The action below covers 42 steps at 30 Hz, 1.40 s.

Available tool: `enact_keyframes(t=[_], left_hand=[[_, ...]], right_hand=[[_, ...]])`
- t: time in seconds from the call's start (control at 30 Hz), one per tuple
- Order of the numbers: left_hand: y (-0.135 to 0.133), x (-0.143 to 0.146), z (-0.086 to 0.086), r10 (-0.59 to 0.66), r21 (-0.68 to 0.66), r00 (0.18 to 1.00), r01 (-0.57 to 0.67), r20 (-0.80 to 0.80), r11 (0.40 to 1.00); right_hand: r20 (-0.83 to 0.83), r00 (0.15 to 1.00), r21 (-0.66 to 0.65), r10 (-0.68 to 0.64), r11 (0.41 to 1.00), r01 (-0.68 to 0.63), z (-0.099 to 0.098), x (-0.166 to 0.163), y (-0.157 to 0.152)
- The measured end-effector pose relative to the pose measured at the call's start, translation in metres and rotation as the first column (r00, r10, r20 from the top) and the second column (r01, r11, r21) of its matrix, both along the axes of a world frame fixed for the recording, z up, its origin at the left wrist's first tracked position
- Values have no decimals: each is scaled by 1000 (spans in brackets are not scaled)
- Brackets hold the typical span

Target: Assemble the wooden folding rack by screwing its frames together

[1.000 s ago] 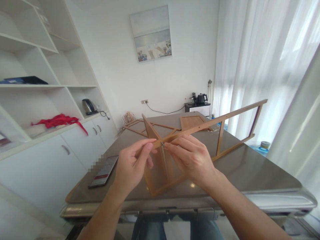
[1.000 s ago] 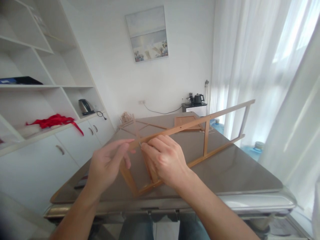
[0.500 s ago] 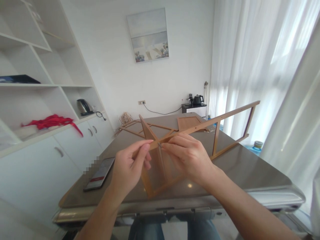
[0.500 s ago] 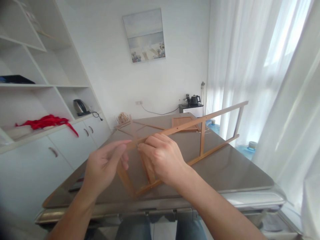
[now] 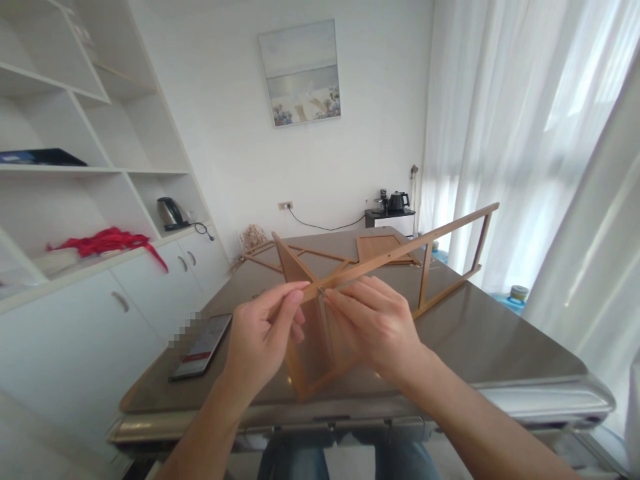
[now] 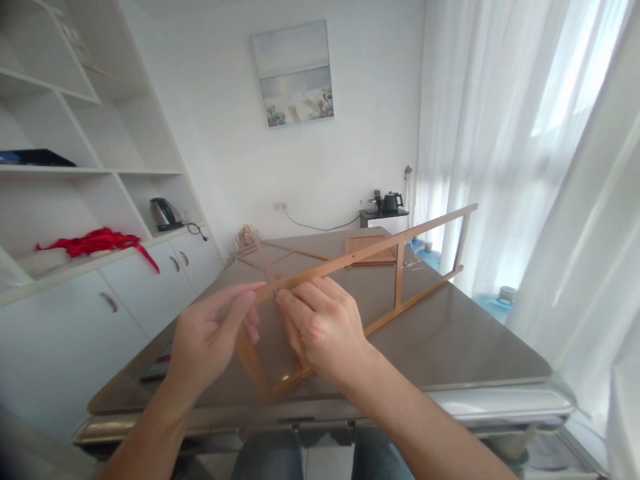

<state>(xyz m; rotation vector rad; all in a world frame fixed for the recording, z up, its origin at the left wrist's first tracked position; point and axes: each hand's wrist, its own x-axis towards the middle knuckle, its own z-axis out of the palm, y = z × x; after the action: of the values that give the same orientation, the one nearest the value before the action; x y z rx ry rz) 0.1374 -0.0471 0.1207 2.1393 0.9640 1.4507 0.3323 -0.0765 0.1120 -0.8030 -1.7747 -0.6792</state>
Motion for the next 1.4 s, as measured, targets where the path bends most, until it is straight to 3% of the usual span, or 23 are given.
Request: enact_keyframes(t=[0.17, 0.53, 0.8, 1.07, 1.27, 1.4], left_hand=[[-1, 0, 0, -11, -4, 1000, 11, 4, 1000], [0, -1, -1, -12, -1, 1000, 12, 12, 1000], [-1, -1, 0, 1, 4, 1000, -1, 4, 1000], [0, 0, -1, -1, 27, 1000, 1, 9, 1000], [-2, 0, 0, 19, 24, 1000, -19, -2, 1000], [-2, 1, 0, 12, 24, 1000, -12, 1, 1000]], right_hand=[[84, 993, 105, -79, 992, 70, -6, 1, 2], [51, 998, 209, 21, 977, -32, -16, 6, 16], [42, 999, 143, -9, 990, 3, -9, 1, 6], [-297, 954, -23, 44, 998, -54, -11, -17, 0], [-361, 931, -6, 56, 998, -62, -20, -26, 3], [-297, 953, 20, 59, 998, -55, -18, -21, 3]])
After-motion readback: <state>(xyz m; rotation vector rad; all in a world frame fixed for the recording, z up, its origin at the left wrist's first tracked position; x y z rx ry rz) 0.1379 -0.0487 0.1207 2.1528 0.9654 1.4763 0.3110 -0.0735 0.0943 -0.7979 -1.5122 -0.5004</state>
